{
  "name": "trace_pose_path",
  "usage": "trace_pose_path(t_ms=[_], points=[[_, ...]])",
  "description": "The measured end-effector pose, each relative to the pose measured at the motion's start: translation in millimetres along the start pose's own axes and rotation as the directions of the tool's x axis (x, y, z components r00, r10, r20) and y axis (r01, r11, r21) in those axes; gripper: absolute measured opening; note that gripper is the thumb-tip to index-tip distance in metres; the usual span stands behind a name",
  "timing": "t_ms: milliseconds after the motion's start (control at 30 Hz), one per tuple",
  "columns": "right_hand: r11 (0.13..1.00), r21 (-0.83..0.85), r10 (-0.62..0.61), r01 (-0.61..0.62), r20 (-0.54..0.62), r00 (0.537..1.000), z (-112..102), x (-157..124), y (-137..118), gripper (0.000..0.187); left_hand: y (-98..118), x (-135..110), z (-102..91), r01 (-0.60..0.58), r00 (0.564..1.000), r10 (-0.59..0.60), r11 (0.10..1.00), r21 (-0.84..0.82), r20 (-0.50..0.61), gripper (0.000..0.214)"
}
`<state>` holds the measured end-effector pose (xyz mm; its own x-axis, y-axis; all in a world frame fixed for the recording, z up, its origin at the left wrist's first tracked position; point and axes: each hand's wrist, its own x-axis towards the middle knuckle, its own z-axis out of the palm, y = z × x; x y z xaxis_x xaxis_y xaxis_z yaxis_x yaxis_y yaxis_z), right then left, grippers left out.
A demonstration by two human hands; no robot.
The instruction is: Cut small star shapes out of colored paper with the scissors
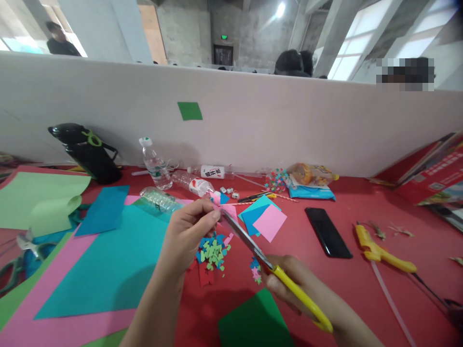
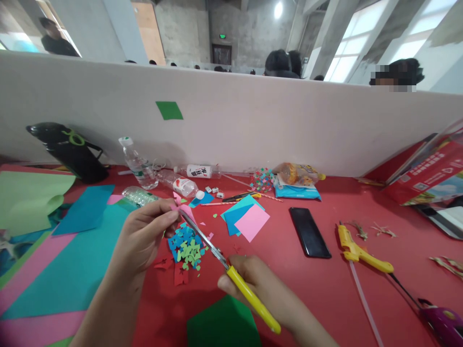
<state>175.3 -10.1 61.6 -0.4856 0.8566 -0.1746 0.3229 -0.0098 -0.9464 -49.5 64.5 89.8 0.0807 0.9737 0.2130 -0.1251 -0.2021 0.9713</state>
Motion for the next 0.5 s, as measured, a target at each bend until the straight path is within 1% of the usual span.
trace_pose_path(t_ms=[133,267,433,500], points=[[0.999,-0.041,0.028,-0.028,0.000,1.000,0.1,0.2,5.7,0.057,-2.1,0.8,-0.9,0.025,1.000,-0.025,1.000,-0.009,0.007,0.011],[0.998,-0.052,0.025,-0.026,-0.015,1.000,-0.5,-0.1,9.2,0.055,-2.6,2.1,-0.4,0.042,0.999,-0.042,0.999,-0.017,0.003,0.011],[1.000,-0.013,0.025,-0.025,0.016,1.000,-0.7,-1.6,3.1,0.054,-1.5,0.7,-1.1,0.037,0.999,-0.037,0.999,0.003,0.022,0.013],[1.000,-0.010,0.017,-0.017,0.010,1.000,-0.6,-2.0,1.1,0.054,-0.7,-0.1,-1.2,0.037,0.999,-0.038,0.999,0.017,0.034,0.013]])
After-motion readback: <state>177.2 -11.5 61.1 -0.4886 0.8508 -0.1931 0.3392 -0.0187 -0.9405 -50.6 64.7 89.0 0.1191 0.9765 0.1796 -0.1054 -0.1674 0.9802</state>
